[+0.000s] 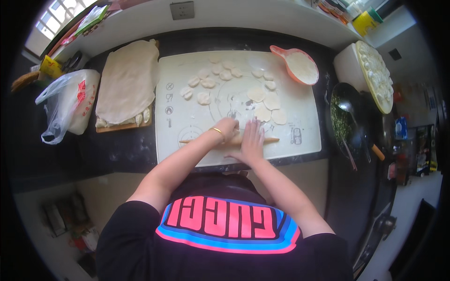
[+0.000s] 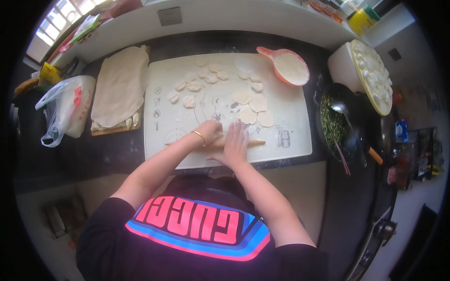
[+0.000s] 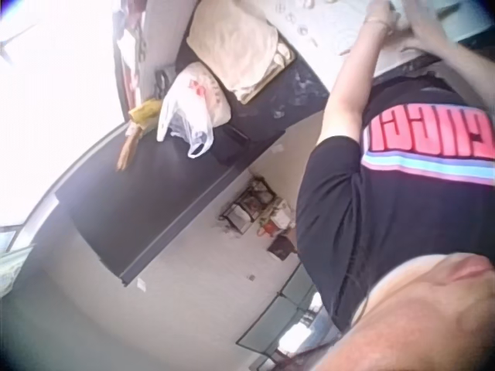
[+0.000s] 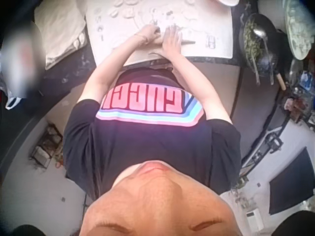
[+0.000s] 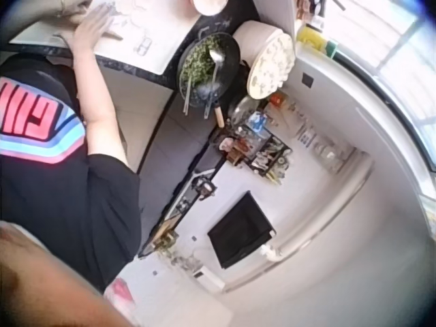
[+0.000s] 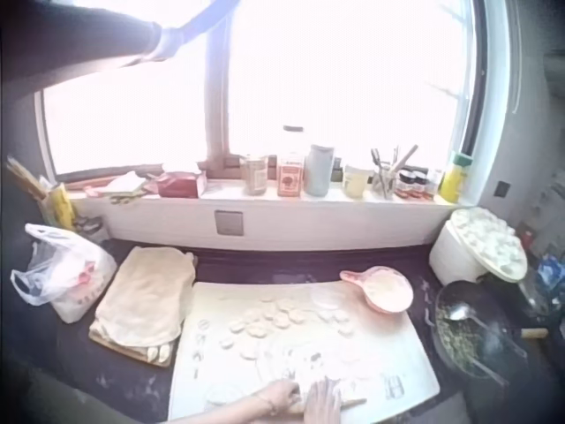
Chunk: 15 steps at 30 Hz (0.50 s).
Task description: The person flattens small dough balls on a cutting board using a rolling pin. They repeatedly pick up a dough piece, roll it into a thin circular shape, and place it back on the board. The process is repeated for multiple dough pieces throughout the clip.
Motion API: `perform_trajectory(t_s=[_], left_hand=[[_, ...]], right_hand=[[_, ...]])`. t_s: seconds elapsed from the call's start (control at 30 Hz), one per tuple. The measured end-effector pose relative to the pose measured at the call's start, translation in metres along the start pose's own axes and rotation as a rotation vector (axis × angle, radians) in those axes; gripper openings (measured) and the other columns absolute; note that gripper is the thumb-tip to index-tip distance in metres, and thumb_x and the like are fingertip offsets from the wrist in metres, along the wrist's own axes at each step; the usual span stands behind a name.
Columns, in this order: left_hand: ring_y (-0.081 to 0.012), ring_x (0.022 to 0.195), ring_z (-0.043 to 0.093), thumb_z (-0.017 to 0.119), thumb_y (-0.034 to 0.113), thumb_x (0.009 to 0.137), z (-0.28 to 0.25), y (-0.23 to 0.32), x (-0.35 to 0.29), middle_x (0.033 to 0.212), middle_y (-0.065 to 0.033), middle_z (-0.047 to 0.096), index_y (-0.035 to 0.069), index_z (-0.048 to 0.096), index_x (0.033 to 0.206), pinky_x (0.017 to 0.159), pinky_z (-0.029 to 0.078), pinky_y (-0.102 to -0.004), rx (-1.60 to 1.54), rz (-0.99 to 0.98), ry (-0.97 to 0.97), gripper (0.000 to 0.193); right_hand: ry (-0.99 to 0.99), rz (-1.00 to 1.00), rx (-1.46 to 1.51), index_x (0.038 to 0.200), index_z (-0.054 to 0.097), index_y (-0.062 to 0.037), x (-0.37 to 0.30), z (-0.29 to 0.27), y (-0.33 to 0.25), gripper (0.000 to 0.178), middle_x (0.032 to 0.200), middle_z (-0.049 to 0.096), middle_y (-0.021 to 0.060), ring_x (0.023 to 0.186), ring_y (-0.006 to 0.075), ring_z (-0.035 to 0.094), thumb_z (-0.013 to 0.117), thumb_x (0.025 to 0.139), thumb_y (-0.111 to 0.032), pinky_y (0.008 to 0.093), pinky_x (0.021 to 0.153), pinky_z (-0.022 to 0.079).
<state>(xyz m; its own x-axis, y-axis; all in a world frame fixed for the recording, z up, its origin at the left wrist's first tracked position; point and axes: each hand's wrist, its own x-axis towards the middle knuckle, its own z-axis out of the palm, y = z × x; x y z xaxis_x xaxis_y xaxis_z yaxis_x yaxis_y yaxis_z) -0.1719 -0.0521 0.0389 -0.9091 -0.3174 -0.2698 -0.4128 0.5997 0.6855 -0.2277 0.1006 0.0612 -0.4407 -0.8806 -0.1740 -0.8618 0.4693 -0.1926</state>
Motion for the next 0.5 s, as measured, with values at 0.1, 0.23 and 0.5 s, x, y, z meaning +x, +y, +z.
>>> perform_trajectory(t_s=[0.1, 0.23, 0.5], left_hand=[[-0.0363, 0.083, 0.063, 0.059, 0.012, 0.072, -0.012, 0.021, -0.007, 0.087, -0.0219, 0.066, 0.001, 0.068, 0.087, 0.077, 0.05, -0.039, 0.046, -0.046, -0.036, 0.021], [-0.0355, 0.084, 0.064, 0.062, 0.015, 0.073, -0.019, 0.021, -0.005, 0.086, -0.0211, 0.066, 0.002, 0.068, 0.089, 0.077, 0.05, -0.0382, 0.098, -0.014, -0.108, 0.021], [-0.0346, 0.08, 0.065, 0.066, 0.013, 0.069, -0.008, -0.001, 0.009, 0.085, -0.021, 0.066, 0.003, 0.069, 0.088, 0.078, 0.05, -0.0382, 0.09, 0.113, -0.156, 0.022]], right_hand=[[-0.019, 0.087, 0.047, 0.142, 0.005, 0.0088, 0.021, -0.013, -0.005, 0.137, 0.15, 0.006, 0.0275, 0.141, 0.0379, 0.003, 0.077, 0.051, -0.064, 0.0531, 0.112, 0.005], [0.036, 0.122, 0.085, 0.141, 0.006, 0.0097, 0.021, -0.011, -0.007, 0.137, 0.149, 0.007, 0.0284, 0.141, 0.0377, 0.003, 0.079, 0.05, -0.061, 0.0509, 0.113, 0.006], [0.032, 0.132, 0.013, 0.141, 0.006, 0.0115, -0.046, 0.003, -0.021, 0.136, 0.149, 0.005, 0.0294, 0.141, 0.0385, 0.003, 0.07, 0.054, -0.072, 0.0504, 0.113, 0.006]])
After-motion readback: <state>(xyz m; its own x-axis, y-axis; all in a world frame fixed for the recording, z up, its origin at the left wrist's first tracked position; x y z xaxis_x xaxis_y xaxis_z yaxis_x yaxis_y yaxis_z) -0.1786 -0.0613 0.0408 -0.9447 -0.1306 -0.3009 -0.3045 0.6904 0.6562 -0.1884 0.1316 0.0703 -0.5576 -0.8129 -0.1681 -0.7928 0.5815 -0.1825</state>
